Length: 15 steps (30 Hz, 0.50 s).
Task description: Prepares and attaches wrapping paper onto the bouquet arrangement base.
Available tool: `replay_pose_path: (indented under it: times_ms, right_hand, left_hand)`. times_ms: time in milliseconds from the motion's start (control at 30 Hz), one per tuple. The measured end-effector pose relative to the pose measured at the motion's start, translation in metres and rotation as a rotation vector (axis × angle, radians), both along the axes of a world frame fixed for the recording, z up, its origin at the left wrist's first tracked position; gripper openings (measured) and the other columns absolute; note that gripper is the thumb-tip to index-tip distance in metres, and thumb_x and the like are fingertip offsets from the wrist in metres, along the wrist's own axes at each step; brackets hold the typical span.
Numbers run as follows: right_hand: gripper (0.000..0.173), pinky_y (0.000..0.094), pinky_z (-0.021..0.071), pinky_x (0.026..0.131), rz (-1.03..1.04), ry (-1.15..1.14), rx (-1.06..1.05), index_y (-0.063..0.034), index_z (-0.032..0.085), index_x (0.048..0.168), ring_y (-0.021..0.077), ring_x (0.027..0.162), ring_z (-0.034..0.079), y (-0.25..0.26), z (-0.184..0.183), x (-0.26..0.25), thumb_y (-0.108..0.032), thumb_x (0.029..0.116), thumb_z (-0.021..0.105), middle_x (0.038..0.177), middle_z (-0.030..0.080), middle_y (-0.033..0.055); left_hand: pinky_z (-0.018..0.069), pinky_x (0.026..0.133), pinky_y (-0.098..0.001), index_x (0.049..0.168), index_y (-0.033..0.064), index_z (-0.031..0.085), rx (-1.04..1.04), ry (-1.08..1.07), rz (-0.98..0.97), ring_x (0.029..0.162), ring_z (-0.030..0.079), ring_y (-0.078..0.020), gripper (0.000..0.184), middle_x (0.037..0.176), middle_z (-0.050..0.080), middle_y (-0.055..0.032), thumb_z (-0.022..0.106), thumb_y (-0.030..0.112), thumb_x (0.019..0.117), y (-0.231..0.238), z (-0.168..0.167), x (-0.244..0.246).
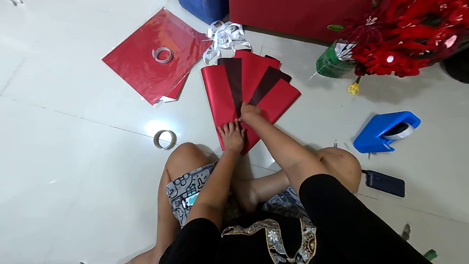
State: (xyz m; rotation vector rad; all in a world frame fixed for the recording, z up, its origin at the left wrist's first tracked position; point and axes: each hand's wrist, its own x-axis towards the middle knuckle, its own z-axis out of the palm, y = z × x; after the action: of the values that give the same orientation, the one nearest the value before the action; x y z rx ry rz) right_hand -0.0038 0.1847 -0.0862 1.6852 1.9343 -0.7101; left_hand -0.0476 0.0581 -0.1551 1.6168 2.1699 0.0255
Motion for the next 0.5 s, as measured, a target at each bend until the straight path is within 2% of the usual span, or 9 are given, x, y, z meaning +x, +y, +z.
replay_pose_path:
  times_ms: [67, 167, 233, 300, 333, 400, 433, 500]
  right_hand:
    - [0.1, 0.0636, 0.0445, 0.106, -0.047, 0.003, -0.002, -0.0053, 0.03, 0.159, 0.0435, 0.126, 0.06, -0.002, 0.008, 0.008, -0.031, 0.081, 0.087, 0.136, 0.062, 0.0253]
    - [0.083, 0.066, 0.0429, 0.107, -0.092, 0.048, 0.017, -0.007, 0.031, 0.159, 0.0464, 0.126, 0.06, -0.005, 0.022, 0.029, -0.012, 0.0894, 0.075, 0.134, 0.063, 0.0269]
    - [0.077, 0.0691, 0.0475, 0.099, -0.105, 0.124, 0.055, -0.0051, 0.033, 0.157, 0.0488, 0.12, 0.063, -0.001, 0.03, 0.06, -0.016, 0.092, 0.073, 0.129, 0.065, 0.0286]
    - [0.071, 0.0712, 0.0478, 0.098, -0.155, 0.251, 0.092, 0.0003, 0.041, 0.15, 0.0507, 0.119, 0.063, 0.006, 0.039, 0.111, -0.026, 0.094, 0.075, 0.127, 0.064, 0.0314]
    - [0.066, 0.0703, 0.0477, 0.099, -0.192, 0.315, 0.114, 0.0022, 0.046, 0.146, 0.05, 0.119, 0.062, 0.009, 0.042, 0.143, -0.029, 0.0951, 0.074, 0.127, 0.064, 0.0315]
    - [0.054, 0.0698, 0.049, 0.096, -0.301, 0.461, 0.235, 0.0056, 0.058, 0.133, 0.0497, 0.112, 0.064, 0.009, 0.045, 0.22, -0.03, 0.0953, 0.075, 0.119, 0.066, 0.0323]
    - [0.049, 0.0695, 0.05, 0.093, -0.369, 0.502, 0.308, 0.0062, 0.06, 0.128, 0.0494, 0.107, 0.065, 0.006, 0.049, 0.26, -0.029, 0.0964, 0.074, 0.115, 0.066, 0.0324]
    - [0.043, 0.0683, 0.0496, 0.095, -0.555, 0.489, 0.435, 0.0073, 0.06, 0.128, 0.0492, 0.109, 0.065, -0.009, 0.072, 0.332, -0.027, 0.1018, 0.066, 0.117, 0.065, 0.0331]
  left_hand:
    - [0.0047, 0.12, -0.073, 0.16, 0.0174, 0.037, 0.005, 0.014, -0.016, 0.152, 0.028, -0.0434, 0.062, 0.161, 0.04, -0.0177, 0.03, 0.051, 0.1089, 0.001, 0.0, 0.0]
    - [0.0034, 0.12, -0.0722, 0.161, 0.0146, 0.035, 0.002, 0.023, -0.039, 0.155, 0.022, -0.0422, 0.064, 0.165, 0.034, -0.0174, 0.03, 0.052, 0.1086, 0.001, 0.0, 0.0]
    - [0.0046, 0.12, -0.0723, 0.162, 0.0074, 0.031, 0.077, 0.031, -0.064, 0.158, 0.013, -0.0413, 0.07, 0.17, 0.023, -0.0168, 0.03, 0.052, 0.1082, -0.003, -0.009, 0.0]
    - [0.0086, 0.121, -0.0707, 0.161, 0.0026, 0.028, 0.164, 0.036, -0.074, 0.158, 0.013, -0.0414, 0.074, 0.17, 0.021, -0.0178, 0.031, 0.053, 0.1073, -0.004, -0.017, 0.0]
    - [0.0094, 0.122, -0.0697, 0.161, 0.0028, 0.028, 0.167, 0.032, -0.074, 0.158, 0.014, -0.0409, 0.075, 0.17, 0.022, -0.017, 0.03, 0.054, 0.1071, -0.004, -0.018, 0.0]
    - [0.0075, 0.122, -0.0698, 0.162, 0.0059, 0.029, 0.14, -0.009, -0.052, 0.158, 0.014, -0.0401, 0.073, 0.17, 0.022, -0.0149, 0.031, 0.055, 0.1074, -0.001, -0.017, -0.004]
    - [0.0079, 0.121, -0.0715, 0.16, 0.007, 0.034, 0.166, -0.032, -0.019, 0.157, 0.016, -0.0411, 0.069, 0.169, 0.025, -0.0154, 0.033, 0.052, 0.1077, 0.001, -0.017, -0.009]
    - [0.0093, 0.119, -0.0747, 0.159, 0.0102, 0.038, 0.186, -0.028, 0.068, 0.156, 0.018, -0.0436, 0.062, 0.169, 0.026, -0.0171, 0.035, 0.046, 0.109, 0.003, -0.012, -0.025]
